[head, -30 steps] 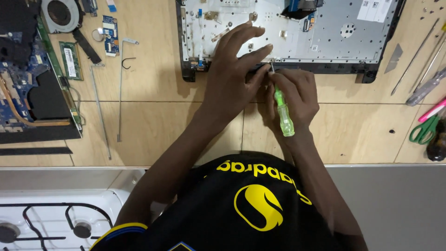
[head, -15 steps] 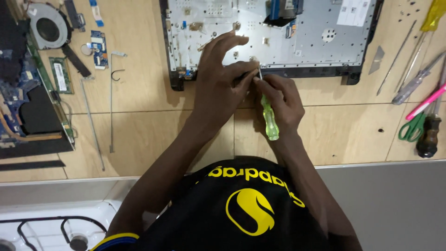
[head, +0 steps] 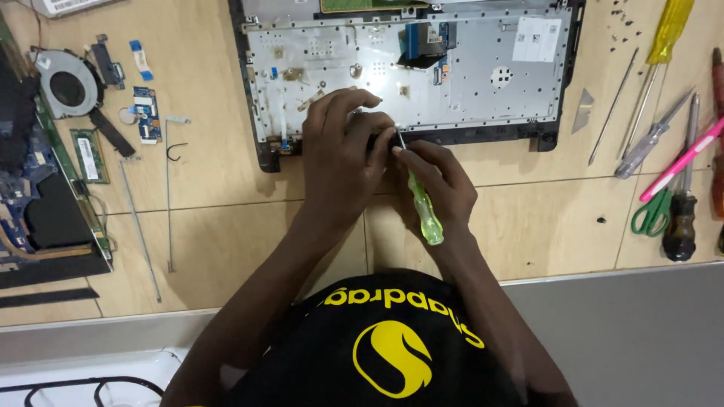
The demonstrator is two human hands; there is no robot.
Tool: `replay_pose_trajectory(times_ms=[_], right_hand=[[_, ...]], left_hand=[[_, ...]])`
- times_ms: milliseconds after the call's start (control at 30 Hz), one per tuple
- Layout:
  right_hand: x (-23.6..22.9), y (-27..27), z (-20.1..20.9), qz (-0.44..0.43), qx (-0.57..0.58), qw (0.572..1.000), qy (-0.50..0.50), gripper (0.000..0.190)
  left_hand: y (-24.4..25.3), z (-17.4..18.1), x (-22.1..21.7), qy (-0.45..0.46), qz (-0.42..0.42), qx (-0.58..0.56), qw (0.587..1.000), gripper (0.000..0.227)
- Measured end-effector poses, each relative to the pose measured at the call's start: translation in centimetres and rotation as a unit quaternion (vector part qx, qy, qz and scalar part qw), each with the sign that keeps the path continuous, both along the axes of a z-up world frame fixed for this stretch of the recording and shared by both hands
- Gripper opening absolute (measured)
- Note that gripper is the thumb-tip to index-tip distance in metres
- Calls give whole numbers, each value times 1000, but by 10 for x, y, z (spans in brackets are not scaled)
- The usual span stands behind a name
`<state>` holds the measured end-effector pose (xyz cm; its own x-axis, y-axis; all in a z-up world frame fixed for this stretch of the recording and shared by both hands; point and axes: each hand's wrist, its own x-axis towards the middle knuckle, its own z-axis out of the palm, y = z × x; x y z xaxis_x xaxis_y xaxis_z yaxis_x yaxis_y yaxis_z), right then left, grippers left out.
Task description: Disassembling and reassembling a laptop, including removing the keyboard and disconnecting internal ribbon cables.
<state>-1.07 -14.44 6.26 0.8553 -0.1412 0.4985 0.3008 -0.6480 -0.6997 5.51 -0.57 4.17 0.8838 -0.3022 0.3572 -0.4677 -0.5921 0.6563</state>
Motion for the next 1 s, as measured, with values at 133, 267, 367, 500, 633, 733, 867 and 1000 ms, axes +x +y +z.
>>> replay_pose_trajectory(times_ms=[133, 267, 367, 500, 633, 733, 867, 1000], right_hand=[[-7, -10, 2, -18, 24, 999, 12, 14], [-7, -20, -3, -31, -2, 999, -31, 16], [-8, -24, -4, -53, -23, 997, -53, 17], [-11, -30, -5, -51, -29, 996, -67, 15], [-13, -45, -8, -72, -52, 992, -91, 16], [-16, -70, -10, -95, -112, 983, -107, 17], [-19, -90, -20, -148, -143, 975, -90, 18], [-23, -102, -26, -170, -145, 969, -107, 16]], left_hand=[[-4, -5, -4, -17, 21, 8, 1000, 6], [-8, -6, -5, -27, 31, 23, 999, 7], [-9, -4, -2, -22, 33, 3, 999, 7], [-5, 12, 1, -9, 1, -12, 1000, 9], [-2, 18, -1, -14, -32, 9, 999, 5], [-14, 27, -11, -9, -8, 23, 1000, 15], [-45, 22, -13, -20, -45, 13, 999, 18], [-88, 26, -15, -27, -79, 17, 996, 22]])
